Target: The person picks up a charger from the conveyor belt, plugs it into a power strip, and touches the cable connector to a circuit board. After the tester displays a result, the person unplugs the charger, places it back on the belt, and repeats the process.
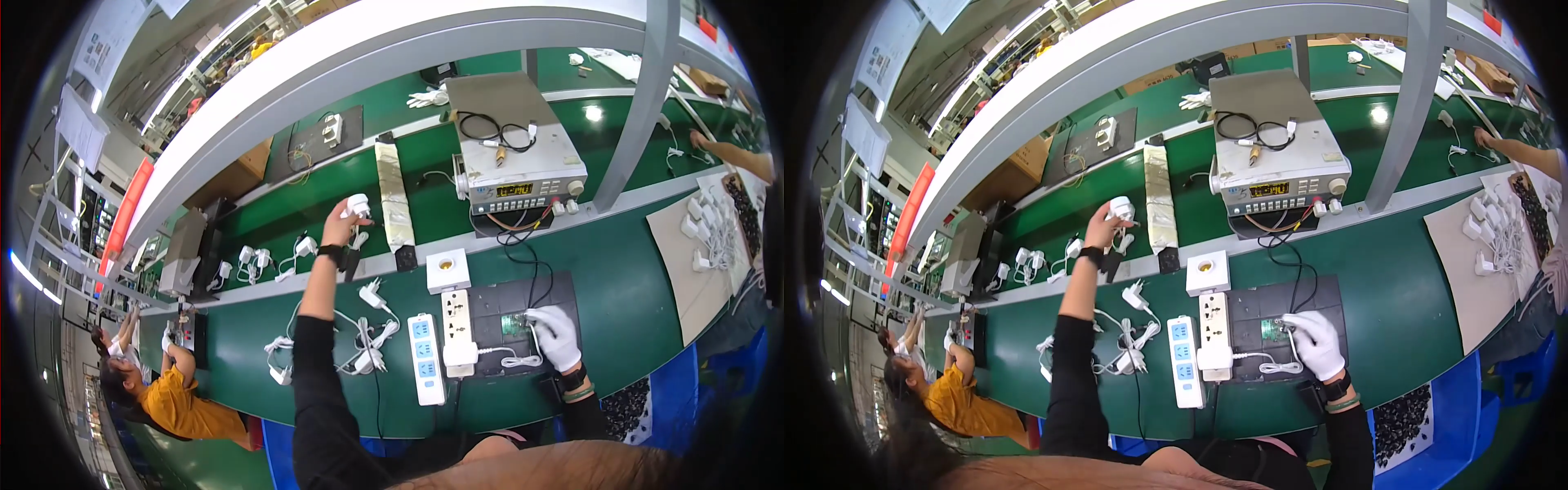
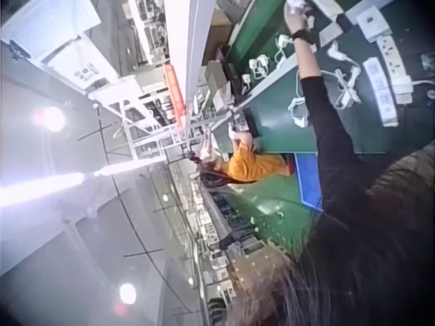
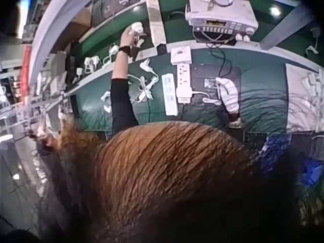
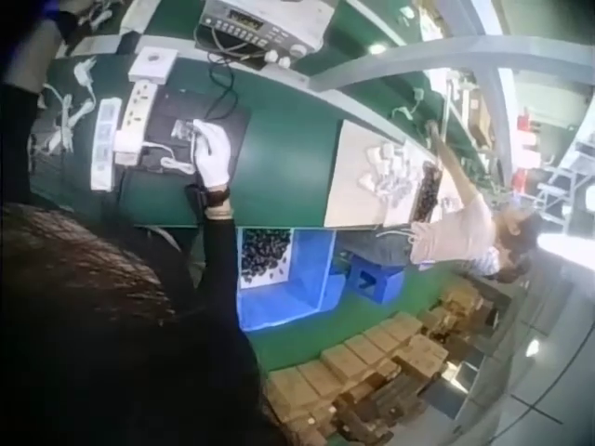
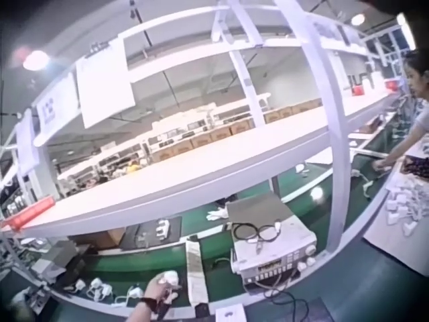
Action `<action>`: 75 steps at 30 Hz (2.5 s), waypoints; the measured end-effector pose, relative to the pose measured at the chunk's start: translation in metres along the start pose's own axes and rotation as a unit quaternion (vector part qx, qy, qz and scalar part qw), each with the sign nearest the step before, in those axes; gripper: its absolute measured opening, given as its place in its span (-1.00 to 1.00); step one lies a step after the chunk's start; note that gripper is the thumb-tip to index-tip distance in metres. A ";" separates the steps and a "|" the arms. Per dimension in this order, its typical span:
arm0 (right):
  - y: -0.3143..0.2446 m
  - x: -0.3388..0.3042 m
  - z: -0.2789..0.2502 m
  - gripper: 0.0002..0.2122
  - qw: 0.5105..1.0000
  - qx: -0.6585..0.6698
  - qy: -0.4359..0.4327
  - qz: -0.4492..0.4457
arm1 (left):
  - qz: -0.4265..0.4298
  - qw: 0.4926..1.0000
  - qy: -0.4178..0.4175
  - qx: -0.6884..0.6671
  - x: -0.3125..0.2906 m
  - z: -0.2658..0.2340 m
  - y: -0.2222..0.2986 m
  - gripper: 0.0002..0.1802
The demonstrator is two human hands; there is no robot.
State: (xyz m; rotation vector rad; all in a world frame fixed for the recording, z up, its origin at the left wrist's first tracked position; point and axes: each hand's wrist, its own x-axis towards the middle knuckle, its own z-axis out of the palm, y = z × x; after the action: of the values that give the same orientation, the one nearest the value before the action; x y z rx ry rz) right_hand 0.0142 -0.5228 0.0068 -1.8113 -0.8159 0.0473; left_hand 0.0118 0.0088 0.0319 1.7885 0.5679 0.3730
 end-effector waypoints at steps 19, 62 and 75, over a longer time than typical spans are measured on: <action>-0.134 0.013 0.028 -0.41 0.838 0.319 -0.421 0.140 | 0.209 0.896 -0.290 -0.265 -0.253 0.069 0.170 -0.63; 0.007 0.017 -0.002 -0.74 0.987 -0.106 -0.039 -0.116 | 0.097 0.943 -0.124 -0.293 -0.126 0.104 0.152 -0.39; 0.008 0.003 0.004 -0.72 0.996 -0.084 -0.013 0.003 | 0.184 0.816 0.027 0.547 0.081 0.081 -0.001 -0.63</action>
State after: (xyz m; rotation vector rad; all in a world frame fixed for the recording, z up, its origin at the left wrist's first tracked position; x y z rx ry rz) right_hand 0.0194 -0.5194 -0.0005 -1.9752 -0.8539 0.0074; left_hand 0.1216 -0.0113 0.0050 3.0436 0.4973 0.3849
